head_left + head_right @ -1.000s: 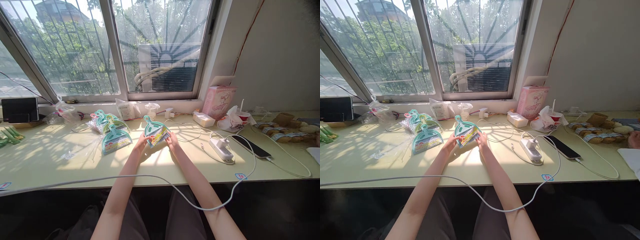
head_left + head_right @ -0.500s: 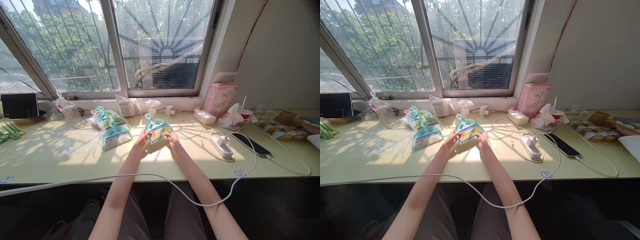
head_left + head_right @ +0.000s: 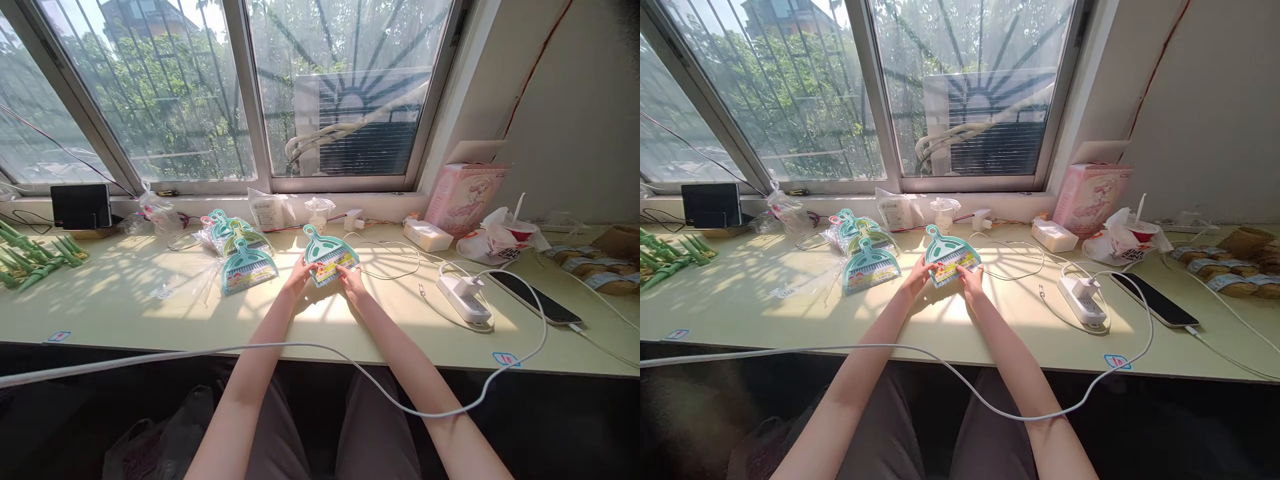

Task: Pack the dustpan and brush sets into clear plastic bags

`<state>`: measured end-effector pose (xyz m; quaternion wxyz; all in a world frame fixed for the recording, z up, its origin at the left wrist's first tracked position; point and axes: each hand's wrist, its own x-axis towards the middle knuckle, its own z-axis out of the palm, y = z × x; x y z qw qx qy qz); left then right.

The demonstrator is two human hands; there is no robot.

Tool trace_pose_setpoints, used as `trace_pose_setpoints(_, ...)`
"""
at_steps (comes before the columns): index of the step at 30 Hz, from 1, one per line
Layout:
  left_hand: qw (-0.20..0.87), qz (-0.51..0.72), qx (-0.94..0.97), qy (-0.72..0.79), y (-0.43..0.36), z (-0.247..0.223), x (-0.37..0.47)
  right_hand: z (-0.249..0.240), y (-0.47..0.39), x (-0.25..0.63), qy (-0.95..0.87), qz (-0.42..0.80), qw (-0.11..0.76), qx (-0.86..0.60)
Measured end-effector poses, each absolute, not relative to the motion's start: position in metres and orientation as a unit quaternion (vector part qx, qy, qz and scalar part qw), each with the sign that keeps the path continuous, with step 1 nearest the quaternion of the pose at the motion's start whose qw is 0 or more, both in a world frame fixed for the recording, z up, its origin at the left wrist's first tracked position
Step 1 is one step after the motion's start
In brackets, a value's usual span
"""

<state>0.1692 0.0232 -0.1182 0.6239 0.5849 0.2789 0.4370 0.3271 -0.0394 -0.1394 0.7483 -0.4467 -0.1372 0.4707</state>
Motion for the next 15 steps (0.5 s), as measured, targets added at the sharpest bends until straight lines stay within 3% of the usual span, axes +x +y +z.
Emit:
trace_pose_setpoints(9,0.609,0.404,0.621,0.284,0.02,-0.123,0.166,-0.142,-0.035,0.339,-0.199,0.484,0.728,-0.443)
trace_pose_setpoints(12,0.449,0.487,0.662,0.351,0.013,-0.117,0.144,-0.142,-0.034,0.344,-0.216,0.483,0.732,-0.429)
trace_pose_setpoints(15,0.171,0.582,0.659,0.445,0.017,-0.105,0.087,-0.141,-0.034,0.346,-0.228,0.487,0.733,-0.416)
